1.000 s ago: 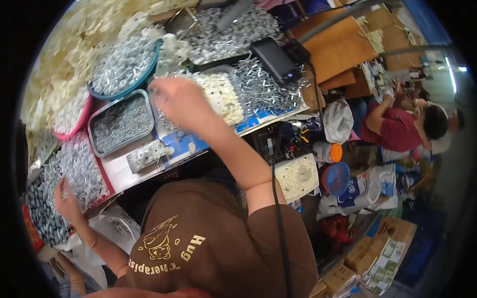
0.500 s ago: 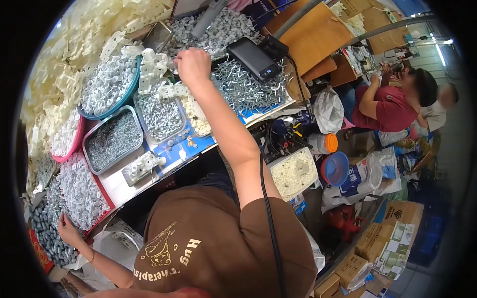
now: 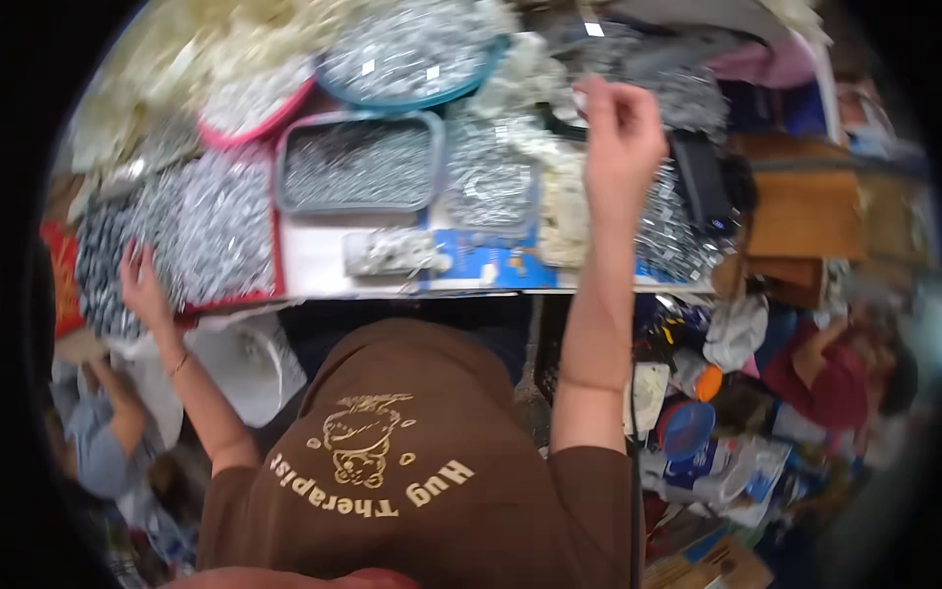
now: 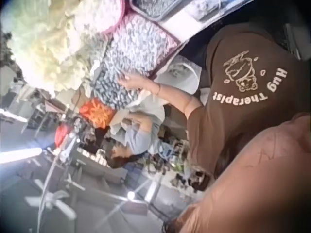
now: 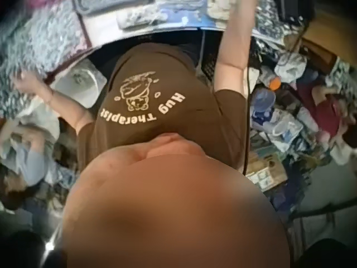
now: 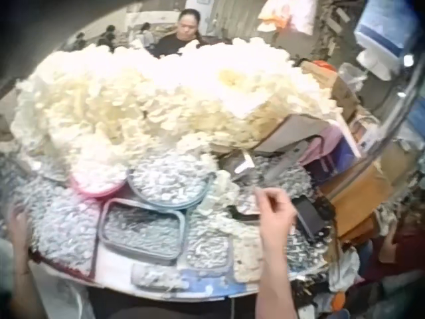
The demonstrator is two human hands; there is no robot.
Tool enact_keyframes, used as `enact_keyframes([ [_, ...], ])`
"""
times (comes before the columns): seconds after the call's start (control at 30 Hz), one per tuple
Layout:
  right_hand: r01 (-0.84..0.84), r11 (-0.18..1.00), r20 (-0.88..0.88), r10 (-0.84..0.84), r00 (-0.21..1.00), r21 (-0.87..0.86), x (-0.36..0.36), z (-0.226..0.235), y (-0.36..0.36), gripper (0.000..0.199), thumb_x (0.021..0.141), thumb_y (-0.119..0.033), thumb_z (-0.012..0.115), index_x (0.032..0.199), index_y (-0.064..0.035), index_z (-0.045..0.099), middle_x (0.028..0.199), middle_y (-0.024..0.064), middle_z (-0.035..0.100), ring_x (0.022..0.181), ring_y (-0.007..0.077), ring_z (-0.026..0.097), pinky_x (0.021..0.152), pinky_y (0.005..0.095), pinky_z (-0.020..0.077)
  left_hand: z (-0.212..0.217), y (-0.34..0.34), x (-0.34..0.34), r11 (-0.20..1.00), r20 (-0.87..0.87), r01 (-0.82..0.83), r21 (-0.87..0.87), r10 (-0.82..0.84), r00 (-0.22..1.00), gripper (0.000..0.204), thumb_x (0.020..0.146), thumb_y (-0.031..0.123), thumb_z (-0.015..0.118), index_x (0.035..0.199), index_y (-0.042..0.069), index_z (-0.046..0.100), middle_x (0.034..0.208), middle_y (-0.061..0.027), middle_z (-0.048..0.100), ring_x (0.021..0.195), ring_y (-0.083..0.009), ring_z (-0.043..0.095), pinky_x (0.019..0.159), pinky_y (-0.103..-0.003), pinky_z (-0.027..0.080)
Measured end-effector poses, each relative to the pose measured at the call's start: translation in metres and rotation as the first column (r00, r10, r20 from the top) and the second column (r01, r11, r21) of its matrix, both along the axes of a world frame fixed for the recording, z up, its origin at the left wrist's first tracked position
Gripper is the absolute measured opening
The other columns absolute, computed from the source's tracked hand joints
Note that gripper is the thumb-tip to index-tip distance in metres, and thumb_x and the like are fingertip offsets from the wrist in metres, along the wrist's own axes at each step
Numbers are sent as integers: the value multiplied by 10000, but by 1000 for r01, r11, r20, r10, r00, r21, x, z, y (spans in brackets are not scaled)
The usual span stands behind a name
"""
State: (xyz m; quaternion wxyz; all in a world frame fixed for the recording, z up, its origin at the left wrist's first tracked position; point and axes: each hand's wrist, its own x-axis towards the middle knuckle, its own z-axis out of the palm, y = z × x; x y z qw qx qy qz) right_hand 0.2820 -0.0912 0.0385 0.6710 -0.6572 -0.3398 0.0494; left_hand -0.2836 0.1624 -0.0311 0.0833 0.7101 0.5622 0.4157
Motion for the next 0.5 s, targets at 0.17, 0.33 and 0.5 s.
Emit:
enact_keyframes([
  [0.17,-461,867,-187,429,884,-190,-89,-17,-24,37,949,-13,648,937,20,655,965,115,717,882,176,671,801,287,517,23,-50,86,941,406,263,-211,-161,899,196,941,38,689,1127,-7,735,1074,-77,748,982,-117,677,912,-251,512],
  [0.33,-518,770,-241,459,855,-372,-124,1,-51,42,870,18,731,910,15,719,877,88,736,767,139,698,692,244,531,46,-120,157,700,540,619,-355,-387,747,154,913,-36,681,1056,-35,736,1030,-98,754,943,-136,696,867,-269,545],
  [0.5,-441,719,107,577,810,-537,-143,-17,-52,85,871,-54,765,912,4,717,780,60,720,661,120,691,580,248,531,40,-167,207,580,490,766,-278,-600,632,143,884,-70,685,1014,-29,730,979,-111,757,922,-164,726,828,-282,567],
])
